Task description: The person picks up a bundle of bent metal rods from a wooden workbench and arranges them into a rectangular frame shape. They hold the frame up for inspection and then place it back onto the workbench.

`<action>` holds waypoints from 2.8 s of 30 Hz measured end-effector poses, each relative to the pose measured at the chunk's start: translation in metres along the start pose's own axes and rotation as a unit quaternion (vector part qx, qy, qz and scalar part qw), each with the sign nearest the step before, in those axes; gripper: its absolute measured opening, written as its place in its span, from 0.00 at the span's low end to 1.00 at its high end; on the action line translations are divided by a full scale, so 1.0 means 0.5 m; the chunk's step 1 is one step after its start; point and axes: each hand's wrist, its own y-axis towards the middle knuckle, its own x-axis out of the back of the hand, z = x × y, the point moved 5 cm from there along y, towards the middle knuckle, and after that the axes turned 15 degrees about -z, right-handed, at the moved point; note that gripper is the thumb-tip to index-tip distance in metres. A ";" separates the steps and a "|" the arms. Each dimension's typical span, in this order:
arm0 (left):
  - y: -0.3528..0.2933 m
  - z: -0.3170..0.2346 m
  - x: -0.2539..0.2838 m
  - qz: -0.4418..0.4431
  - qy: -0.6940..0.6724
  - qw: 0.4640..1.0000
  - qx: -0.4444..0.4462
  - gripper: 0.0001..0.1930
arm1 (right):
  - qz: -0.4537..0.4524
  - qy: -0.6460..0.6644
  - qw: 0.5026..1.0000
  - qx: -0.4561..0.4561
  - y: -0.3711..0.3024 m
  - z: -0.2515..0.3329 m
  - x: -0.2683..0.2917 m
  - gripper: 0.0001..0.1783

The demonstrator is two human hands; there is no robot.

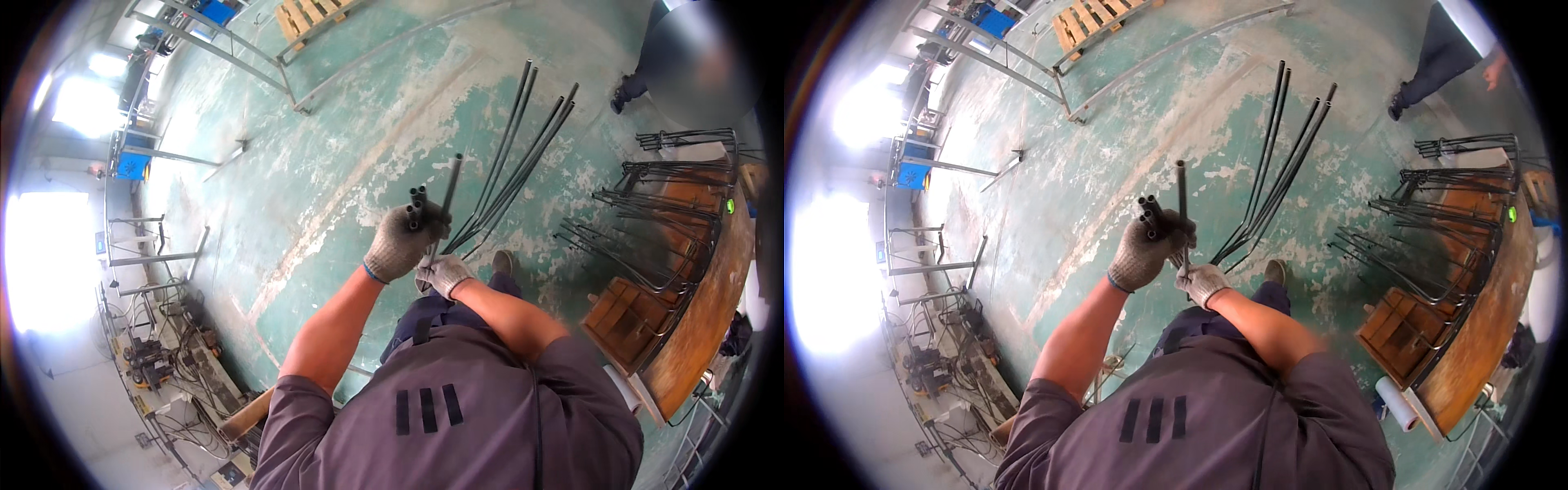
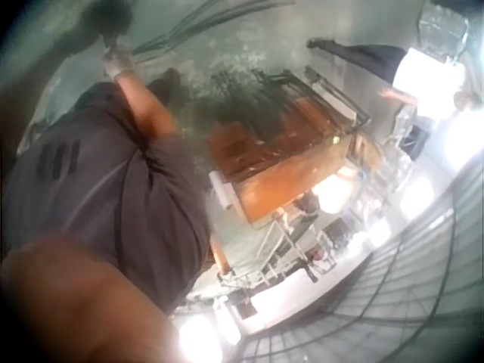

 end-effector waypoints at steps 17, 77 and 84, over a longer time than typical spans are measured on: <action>0.045 -0.154 0.134 0.174 0.144 0.972 -0.060 0.07 | -0.167 0.424 0.890 0.023 0.317 -0.203 0.411 0.46; 0.691 0.757 0.191 -0.453 -0.077 0.861 -0.216 0.28 | -0.505 -0.114 0.845 -0.134 0.488 -0.656 0.168 0.18; 0.682 0.743 0.182 -0.451 -0.042 0.846 -0.280 0.26 | -0.610 -0.106 0.785 -0.036 0.483 -0.680 0.139 0.18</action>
